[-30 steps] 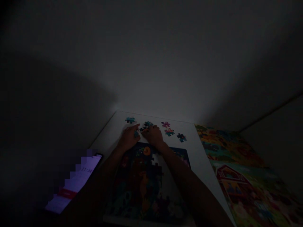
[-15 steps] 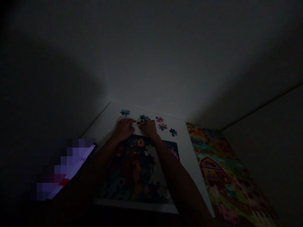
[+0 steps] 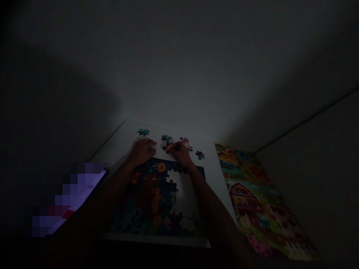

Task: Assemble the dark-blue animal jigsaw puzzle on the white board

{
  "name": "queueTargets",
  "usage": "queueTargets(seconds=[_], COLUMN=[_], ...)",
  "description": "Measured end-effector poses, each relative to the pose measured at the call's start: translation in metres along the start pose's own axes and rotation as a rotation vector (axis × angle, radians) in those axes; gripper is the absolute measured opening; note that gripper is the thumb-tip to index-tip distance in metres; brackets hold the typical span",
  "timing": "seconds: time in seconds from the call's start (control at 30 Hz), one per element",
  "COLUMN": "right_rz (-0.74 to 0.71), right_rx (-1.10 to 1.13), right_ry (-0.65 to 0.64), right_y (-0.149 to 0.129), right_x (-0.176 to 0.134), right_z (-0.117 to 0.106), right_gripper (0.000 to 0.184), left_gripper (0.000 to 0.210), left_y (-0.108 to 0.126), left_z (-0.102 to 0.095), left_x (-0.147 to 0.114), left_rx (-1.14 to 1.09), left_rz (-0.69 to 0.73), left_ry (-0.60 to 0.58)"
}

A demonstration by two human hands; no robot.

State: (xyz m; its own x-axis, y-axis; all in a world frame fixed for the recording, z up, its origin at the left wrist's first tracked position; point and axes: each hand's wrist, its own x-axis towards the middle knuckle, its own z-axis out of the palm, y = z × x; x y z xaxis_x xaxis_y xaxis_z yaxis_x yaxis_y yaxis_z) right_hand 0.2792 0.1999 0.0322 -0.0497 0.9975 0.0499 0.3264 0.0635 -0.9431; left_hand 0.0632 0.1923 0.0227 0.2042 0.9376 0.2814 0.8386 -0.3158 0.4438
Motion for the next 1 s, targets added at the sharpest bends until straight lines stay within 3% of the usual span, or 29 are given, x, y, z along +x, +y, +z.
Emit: queueTargets(seconds=[0.17, 0.53, 0.77, 1.0], right_rz=[-0.004, 0.072, -0.016, -0.055], right_rx=[0.124, 0.19, 0.189, 0.215], right_ry=[-0.121, -0.224, -0.276, -0.306], right_y=[-0.002, 0.011, 0.009, 0.013], right_x=[-0.02, -0.071, -0.077, -0.08], right_z=[-0.017, -0.04, -0.047, -0.045], right_gripper=[0.038, 0.049, 0.04, 0.034], left_gripper=[0.036, 0.033, 0.034, 0.033], left_y=[0.0, 0.0, 0.0, 0.018], left_z=[0.0, 0.001, -0.001, -0.016], left_x=[0.001, 0.002, 0.0, -0.002], left_rx=[0.015, 0.029, 0.101, 0.147], left_rz=[-0.016, -0.012, 0.013, 0.106], left_ry=[-0.015, 0.001, 0.062, 0.115])
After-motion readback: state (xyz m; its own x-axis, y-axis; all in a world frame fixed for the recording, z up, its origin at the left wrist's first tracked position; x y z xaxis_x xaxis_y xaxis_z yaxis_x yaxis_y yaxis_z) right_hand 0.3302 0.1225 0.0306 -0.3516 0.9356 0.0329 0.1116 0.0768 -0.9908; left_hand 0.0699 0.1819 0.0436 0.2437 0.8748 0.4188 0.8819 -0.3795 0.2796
